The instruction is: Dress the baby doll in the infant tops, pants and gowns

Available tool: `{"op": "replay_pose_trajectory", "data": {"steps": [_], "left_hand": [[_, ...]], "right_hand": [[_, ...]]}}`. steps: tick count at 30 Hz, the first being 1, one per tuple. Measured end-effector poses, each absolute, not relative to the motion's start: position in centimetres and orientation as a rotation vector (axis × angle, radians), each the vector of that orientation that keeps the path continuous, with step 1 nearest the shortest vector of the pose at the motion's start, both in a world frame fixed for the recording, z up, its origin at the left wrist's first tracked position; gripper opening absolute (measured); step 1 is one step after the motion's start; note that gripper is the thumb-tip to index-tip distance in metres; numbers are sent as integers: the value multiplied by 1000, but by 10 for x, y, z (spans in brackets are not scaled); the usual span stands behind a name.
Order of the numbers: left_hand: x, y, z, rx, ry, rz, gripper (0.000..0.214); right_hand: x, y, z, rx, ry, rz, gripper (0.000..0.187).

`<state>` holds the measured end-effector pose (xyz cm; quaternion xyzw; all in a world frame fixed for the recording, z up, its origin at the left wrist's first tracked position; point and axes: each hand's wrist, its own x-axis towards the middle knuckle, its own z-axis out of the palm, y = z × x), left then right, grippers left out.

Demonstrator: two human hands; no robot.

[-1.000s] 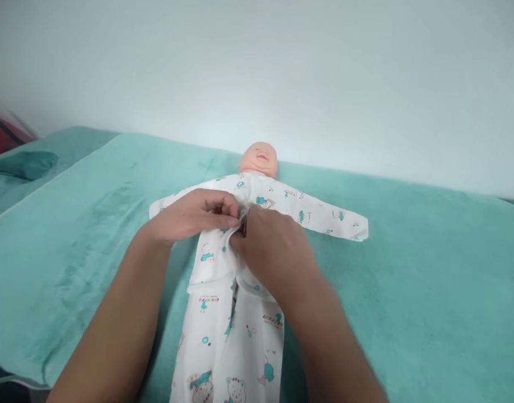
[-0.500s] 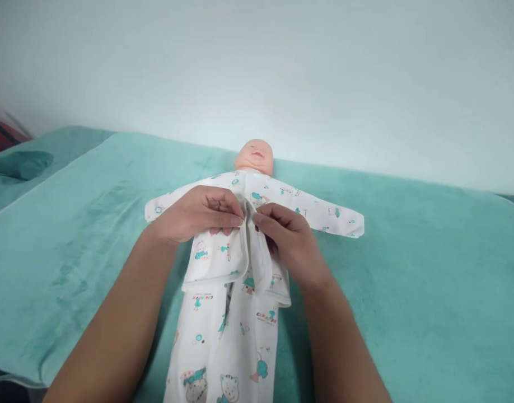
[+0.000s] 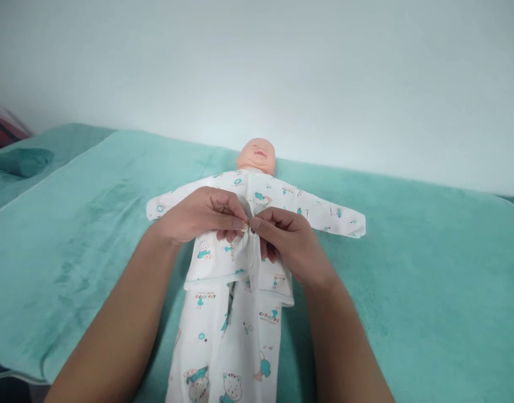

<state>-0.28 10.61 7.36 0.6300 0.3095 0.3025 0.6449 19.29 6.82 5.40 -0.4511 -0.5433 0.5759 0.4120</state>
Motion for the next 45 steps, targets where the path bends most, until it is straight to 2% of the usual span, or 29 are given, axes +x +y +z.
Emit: {"op": "replay_pose_trajectory", "data": {"steps": [24,31,38,45], "left_hand": [[1,104,77,1520,742,649,14],[1,104,75,1502,721,669,17],[-5,105,74,1483,622,664,6],[-3,105,76,1494,642,643,6]], "right_hand": [[189,68,52,-1108,-1334,1398,36],[193,69,52,-1017,-1378,1525,36],[198,68,53,-1005,-1433,1565,17],[195,66,58,-1148,-1447,1506,21]]}}
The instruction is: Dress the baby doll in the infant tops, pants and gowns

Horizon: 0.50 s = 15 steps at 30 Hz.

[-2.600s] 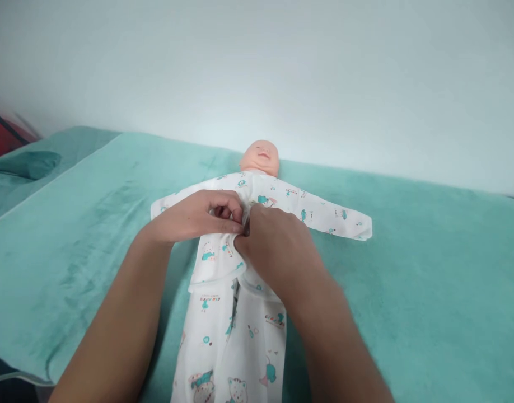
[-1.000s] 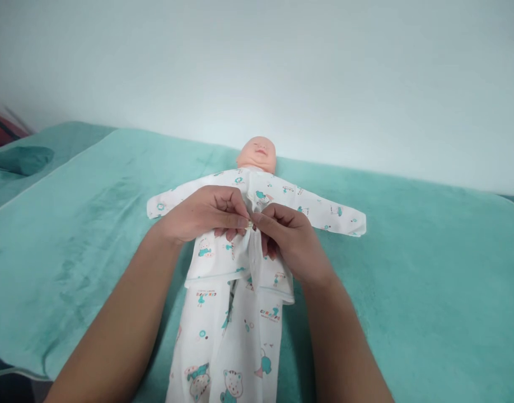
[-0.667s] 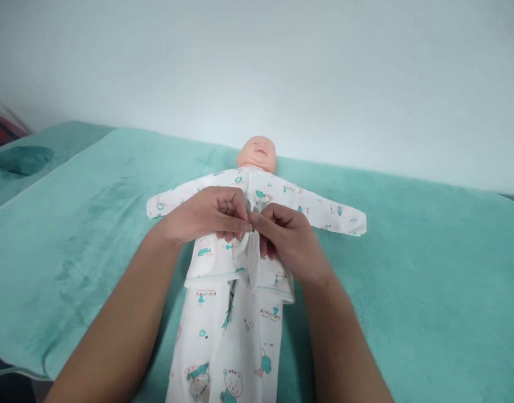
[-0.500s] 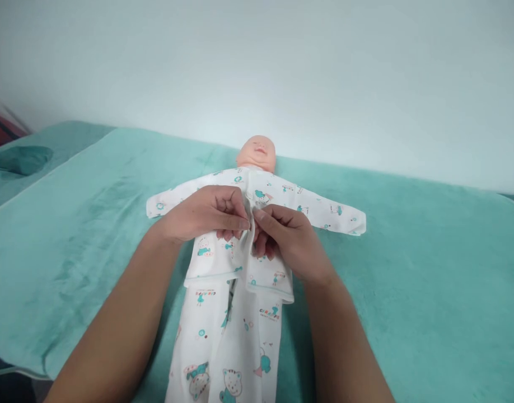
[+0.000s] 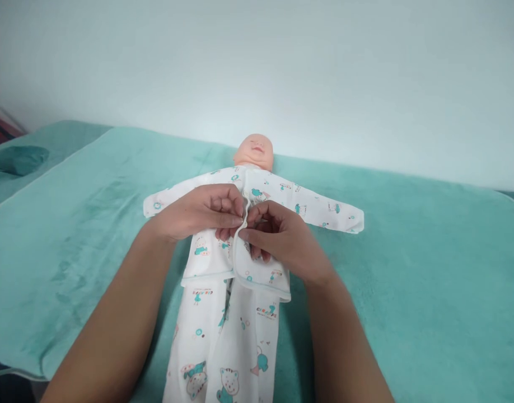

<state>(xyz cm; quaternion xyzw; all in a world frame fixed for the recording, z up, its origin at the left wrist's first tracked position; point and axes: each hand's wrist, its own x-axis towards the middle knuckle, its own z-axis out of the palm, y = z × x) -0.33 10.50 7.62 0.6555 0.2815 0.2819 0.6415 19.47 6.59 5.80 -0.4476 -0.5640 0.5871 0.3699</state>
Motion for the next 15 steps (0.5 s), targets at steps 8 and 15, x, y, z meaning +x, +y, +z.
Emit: {"op": "replay_pose_trajectory", "data": {"steps": [8,15], "left_hand": [[-3,106,76,1515,692,608,11],[-3,106,77,1598,688,572,14]], "right_hand": [[191,63,60,-1211,-1485,1464,24],[190,63,61,-1226,-1507,1436,24]]}}
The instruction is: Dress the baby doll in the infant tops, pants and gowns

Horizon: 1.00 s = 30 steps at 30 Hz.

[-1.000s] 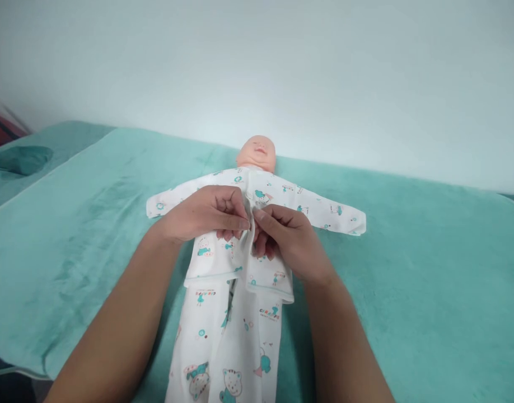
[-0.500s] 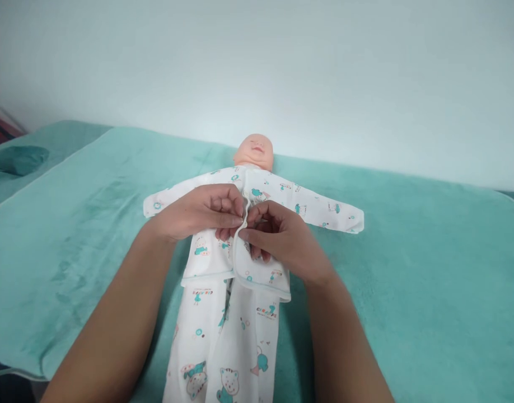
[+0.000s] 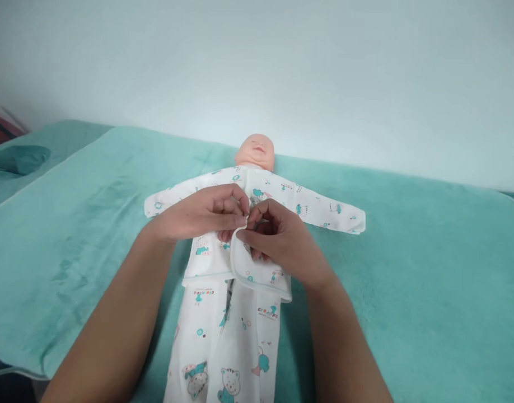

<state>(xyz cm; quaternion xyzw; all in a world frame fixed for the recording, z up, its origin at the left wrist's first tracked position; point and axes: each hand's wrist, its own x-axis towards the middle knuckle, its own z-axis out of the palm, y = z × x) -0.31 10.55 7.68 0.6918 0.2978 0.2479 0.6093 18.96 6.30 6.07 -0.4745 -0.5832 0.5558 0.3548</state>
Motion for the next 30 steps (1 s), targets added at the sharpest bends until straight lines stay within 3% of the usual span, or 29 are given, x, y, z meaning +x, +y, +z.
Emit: {"op": "replay_pose_trajectory", "data": {"steps": [20,30], "left_hand": [[-1,105,73,1576,729,627,18],[5,102,75,1609,790,706,5]], "right_hand": [[188,63,61,-1141,-1447,1472,19],[187,63,54,-1082,-1401,1454,18]]}}
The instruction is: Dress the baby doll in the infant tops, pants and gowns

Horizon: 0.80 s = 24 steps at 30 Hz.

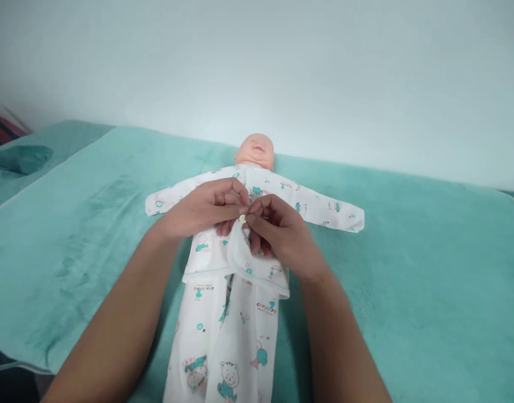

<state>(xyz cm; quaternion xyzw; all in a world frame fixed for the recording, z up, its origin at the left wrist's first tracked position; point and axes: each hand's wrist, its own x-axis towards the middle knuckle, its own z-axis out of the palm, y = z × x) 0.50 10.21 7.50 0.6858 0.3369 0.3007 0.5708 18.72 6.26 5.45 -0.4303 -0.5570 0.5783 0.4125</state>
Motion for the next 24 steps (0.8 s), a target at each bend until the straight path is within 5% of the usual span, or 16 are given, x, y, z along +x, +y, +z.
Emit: {"op": "replay_pose_trajectory", "data": {"steps": [8,14,24], "left_hand": [[2,99,41,1830,1539,1134,14],[-28,80,16,1710,1618,929,40],[-40,79,8,1732,1702,1042,35]], "right_hand": [[197,80,34,-1427,-1424,577,24],[208,83,18,-1754,-1558,500,39],[223,74,12,-1698,-1630,471,40]]}}
